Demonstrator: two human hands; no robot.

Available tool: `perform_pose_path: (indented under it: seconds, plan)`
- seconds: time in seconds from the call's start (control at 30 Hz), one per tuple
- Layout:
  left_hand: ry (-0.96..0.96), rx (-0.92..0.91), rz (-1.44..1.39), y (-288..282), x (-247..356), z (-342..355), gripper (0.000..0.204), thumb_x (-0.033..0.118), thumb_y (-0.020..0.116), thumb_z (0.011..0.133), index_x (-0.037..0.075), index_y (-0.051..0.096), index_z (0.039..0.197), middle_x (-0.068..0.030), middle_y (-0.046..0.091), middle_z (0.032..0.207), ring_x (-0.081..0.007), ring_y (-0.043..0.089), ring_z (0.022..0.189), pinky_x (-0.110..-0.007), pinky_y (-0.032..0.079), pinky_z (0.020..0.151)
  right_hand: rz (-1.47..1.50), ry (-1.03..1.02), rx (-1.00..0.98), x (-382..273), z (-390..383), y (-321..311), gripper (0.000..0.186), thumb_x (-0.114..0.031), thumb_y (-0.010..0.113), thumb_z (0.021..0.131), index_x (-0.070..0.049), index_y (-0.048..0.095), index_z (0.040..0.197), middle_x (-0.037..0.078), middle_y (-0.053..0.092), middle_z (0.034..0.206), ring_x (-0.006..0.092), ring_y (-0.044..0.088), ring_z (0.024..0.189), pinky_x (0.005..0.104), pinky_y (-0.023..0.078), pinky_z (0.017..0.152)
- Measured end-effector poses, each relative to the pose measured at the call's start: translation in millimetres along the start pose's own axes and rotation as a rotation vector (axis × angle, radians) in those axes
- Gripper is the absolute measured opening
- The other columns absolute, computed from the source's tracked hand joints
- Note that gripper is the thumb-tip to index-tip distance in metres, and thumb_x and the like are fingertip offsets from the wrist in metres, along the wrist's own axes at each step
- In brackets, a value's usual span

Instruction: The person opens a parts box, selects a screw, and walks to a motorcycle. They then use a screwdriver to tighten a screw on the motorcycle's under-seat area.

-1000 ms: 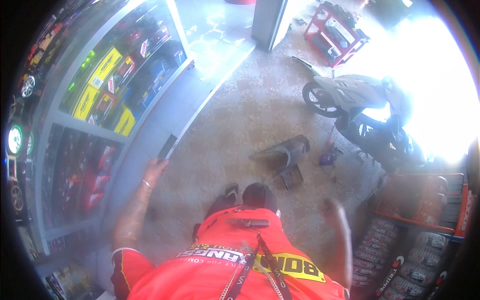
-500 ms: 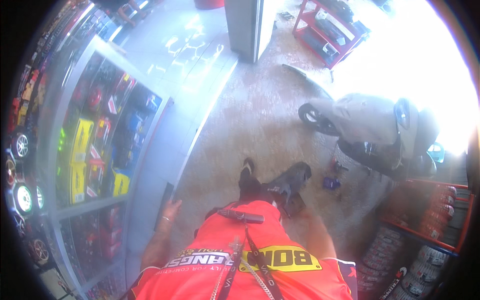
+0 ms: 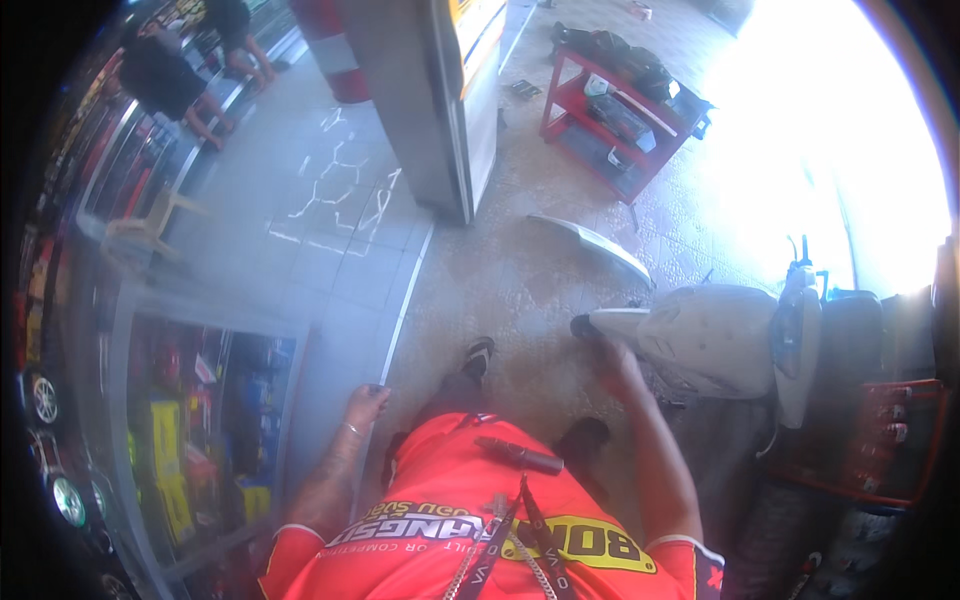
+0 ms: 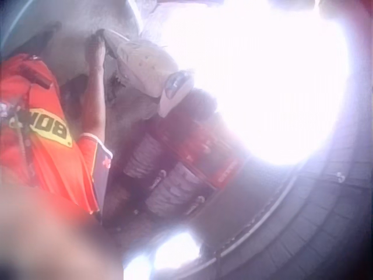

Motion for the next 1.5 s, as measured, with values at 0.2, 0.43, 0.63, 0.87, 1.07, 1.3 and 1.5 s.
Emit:
perform_pose_path:
  seconds: [0.2,0.43,0.63,0.87,1.07,1.3,1.5]
  plan:
    - [-0.105,-0.088,0.177,64,132,96,0.019,0.020,0.070,0.093,0.006,0.059,0.098,0.0003,0.059,0.077,-0.0081,0.058,0.065,-0.024,0.050,0.056,-0.148,0.810,-0.707,112,-132,85,0.049,-0.034,0.071,0.084,-0.008,0.064,0.125,0.022,0.068,0.118,0.0369,0.066,0.108,0.0461,0.052,0.092]
    - [-0.104,-0.128,0.244,128,253,207,0.019,0.021,0.070,0.093,0.007,0.057,0.096,0.0007,0.059,0.078,-0.0090,0.057,0.065,-0.024,0.049,0.055,0.310,1.350,-0.347,135,-134,48,0.043,-0.030,0.075,0.083,-0.005,0.070,0.118,0.018,0.071,0.113,0.0307,0.070,0.098,0.0423,0.055,0.085]
    - [-0.147,-0.095,0.346,212,343,283,0.017,0.022,0.068,0.095,0.009,0.058,0.097,0.0020,0.058,0.079,-0.0088,0.056,0.066,-0.023,0.050,0.056,0.059,1.050,-0.398,263,68,26,0.050,-0.040,0.066,0.090,0.000,0.067,0.120,0.024,0.065,0.122,0.0394,0.060,0.117,0.0459,0.048,0.100]
    - [-0.049,-0.244,0.393,360,494,355,0.019,0.024,0.067,0.095,0.008,0.058,0.097,0.0017,0.058,0.079,-0.0084,0.057,0.067,-0.023,0.050,0.058,0.089,0.729,-0.029,325,395,-162,0.040,-0.037,0.066,0.089,-0.007,0.068,0.116,0.021,0.071,0.107,0.0372,0.068,0.100,0.0454,0.052,0.088]
    - [0.007,-0.450,0.528,486,595,432,0.020,0.025,0.068,0.095,0.007,0.059,0.098,0.0019,0.058,0.079,-0.0073,0.055,0.067,-0.023,0.048,0.059,0.148,0.789,0.238,365,481,-288,0.040,-0.034,0.065,0.091,-0.005,0.067,0.118,0.019,0.071,0.108,0.0356,0.068,0.098,0.0422,0.052,0.088]
    - [-0.033,-0.578,0.669,598,639,488,0.020,0.023,0.068,0.095,0.005,0.060,0.099,0.0005,0.059,0.078,-0.0077,0.055,0.065,-0.023,0.046,0.057,0.092,1.260,0.111,370,345,-233,0.042,-0.033,0.067,0.091,-0.001,0.066,0.117,0.023,0.069,0.114,0.0375,0.065,0.110,0.0436,0.051,0.093]
    - [-0.104,-0.679,0.724,652,681,520,0.022,0.021,0.071,0.093,0.004,0.059,0.100,-0.0002,0.060,0.078,-0.0075,0.054,0.064,-0.022,0.044,0.055,0.429,1.619,-0.245,327,262,-142,0.048,-0.036,0.070,0.089,-0.004,0.066,0.124,0.019,0.068,0.121,0.0329,0.064,0.114,0.0404,0.050,0.098]
Point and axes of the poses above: each hand's wrist, its own z-axis towards the middle knuckle, its own y-axis out of the palm, x = y × z, the point moved 2 cm from there along z, towards the middle knuckle
